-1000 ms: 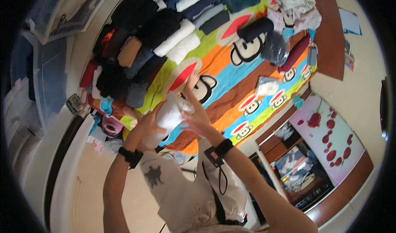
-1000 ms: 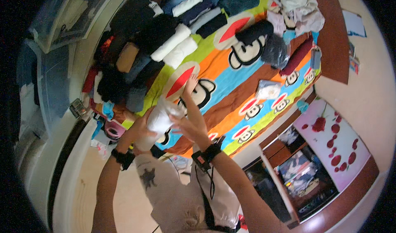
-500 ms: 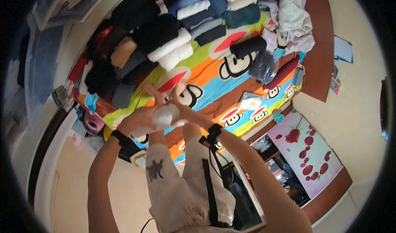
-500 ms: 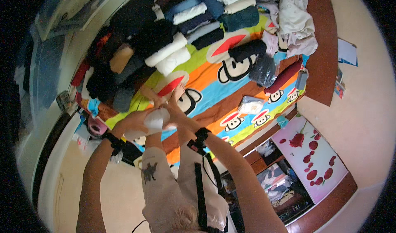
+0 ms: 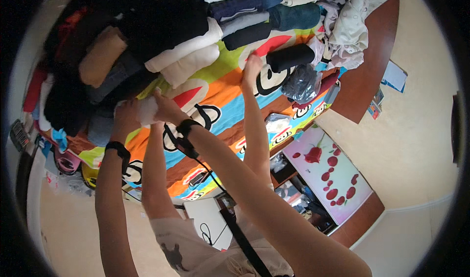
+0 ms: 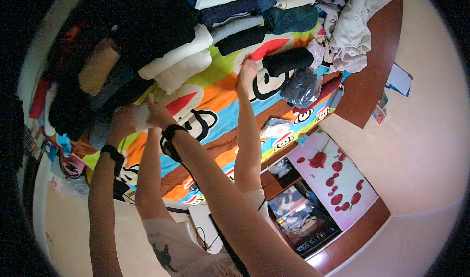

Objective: The person organizes folded clothes by picking them up from a bed and placing them into a transparent plastic bin.

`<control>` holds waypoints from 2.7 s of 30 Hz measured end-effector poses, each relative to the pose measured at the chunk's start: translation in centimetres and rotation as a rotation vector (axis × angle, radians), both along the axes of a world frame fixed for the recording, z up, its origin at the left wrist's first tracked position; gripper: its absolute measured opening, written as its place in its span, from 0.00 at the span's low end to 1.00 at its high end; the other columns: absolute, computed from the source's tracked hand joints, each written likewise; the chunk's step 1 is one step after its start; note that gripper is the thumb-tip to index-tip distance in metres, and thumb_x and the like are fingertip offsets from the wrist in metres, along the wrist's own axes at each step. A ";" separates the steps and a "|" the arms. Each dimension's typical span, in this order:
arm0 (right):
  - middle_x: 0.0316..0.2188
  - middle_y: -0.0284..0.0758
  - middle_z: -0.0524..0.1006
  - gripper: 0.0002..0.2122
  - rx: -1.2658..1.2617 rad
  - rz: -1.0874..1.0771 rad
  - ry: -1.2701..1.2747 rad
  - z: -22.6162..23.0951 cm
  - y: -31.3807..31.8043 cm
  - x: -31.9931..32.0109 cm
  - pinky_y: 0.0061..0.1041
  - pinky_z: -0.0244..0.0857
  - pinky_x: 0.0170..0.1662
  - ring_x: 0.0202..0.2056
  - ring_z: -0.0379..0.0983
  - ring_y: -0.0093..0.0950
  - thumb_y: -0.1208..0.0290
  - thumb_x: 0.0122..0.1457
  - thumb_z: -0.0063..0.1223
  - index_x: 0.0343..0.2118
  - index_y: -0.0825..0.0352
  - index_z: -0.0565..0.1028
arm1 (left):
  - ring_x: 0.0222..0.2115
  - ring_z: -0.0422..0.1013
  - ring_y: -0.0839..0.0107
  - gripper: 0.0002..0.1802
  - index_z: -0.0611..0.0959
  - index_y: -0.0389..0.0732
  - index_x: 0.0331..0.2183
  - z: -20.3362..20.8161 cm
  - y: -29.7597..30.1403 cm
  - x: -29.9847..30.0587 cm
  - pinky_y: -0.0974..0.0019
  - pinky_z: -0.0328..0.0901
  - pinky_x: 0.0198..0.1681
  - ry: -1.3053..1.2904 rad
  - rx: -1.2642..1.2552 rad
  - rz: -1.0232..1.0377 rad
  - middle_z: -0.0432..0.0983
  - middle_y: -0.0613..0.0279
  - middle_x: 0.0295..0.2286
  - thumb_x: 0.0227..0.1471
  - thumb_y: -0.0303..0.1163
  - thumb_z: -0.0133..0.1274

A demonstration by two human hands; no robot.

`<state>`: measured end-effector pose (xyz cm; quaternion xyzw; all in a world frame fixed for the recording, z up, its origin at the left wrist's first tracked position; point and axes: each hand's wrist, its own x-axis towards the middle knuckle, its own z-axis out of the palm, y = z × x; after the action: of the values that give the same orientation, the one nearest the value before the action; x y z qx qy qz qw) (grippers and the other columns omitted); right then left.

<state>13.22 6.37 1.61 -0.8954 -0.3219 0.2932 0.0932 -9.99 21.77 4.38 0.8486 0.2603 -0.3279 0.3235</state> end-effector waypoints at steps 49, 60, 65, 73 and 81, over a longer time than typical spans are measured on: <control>0.26 0.39 0.70 0.06 0.035 0.121 -0.324 -14.7 -15.1 26.1 0.37 0.60 0.33 0.30 0.67 0.38 0.73 0.49 0.39 0.29 0.67 0.68 | 0.39 0.66 0.53 0.14 0.69 0.33 0.41 -3.0 -6.6 58.4 0.59 0.62 0.42 -1.015 -0.288 0.335 0.68 0.48 0.37 0.50 0.27 0.41; 0.43 0.38 0.64 0.23 0.537 -1.095 1.010 -8.1 -8.9 47.4 0.36 0.57 0.46 0.44 0.61 0.32 0.56 0.50 0.47 0.46 0.62 0.59 | 0.50 0.54 0.53 0.40 0.58 0.49 0.52 -9.2 -9.5 64.8 0.43 0.51 0.49 -0.469 0.133 0.135 0.57 0.50 0.49 0.37 0.48 0.55; 0.47 0.36 0.65 0.32 0.678 -1.501 1.067 -7.5 -9.4 51.5 0.40 0.55 0.50 0.46 0.63 0.31 0.47 0.49 0.50 0.51 0.63 0.57 | 0.46 0.62 0.47 0.49 0.55 0.44 0.53 -8.6 -7.5 67.4 0.55 0.58 0.48 -0.290 -0.193 0.100 0.63 0.40 0.45 0.33 0.53 0.59; 0.52 0.39 0.61 0.33 0.753 -1.351 1.160 0.8 -12.5 46.7 0.34 0.50 0.55 0.52 0.58 0.34 0.49 0.50 0.49 0.54 0.66 0.57 | 0.43 0.66 0.54 0.54 0.57 0.34 0.53 -7.1 -10.1 62.6 0.63 0.60 0.47 -0.313 -0.841 0.517 0.66 0.43 0.43 0.34 0.66 0.51; 0.55 0.39 0.56 0.42 0.369 -1.366 1.242 21.0 -23.1 30.6 0.32 0.46 0.57 0.55 0.53 0.34 0.57 0.44 0.60 0.57 0.68 0.46 | 0.46 0.62 0.64 0.34 0.63 0.33 0.48 16.8 -16.1 45.5 0.64 0.54 0.51 -0.083 -1.085 0.532 0.69 0.51 0.41 0.44 0.42 0.52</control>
<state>43.80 -16.71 22.63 -0.5448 0.3388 0.5444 0.5404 35.51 5.71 21.17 0.4805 0.2461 -0.2884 0.7908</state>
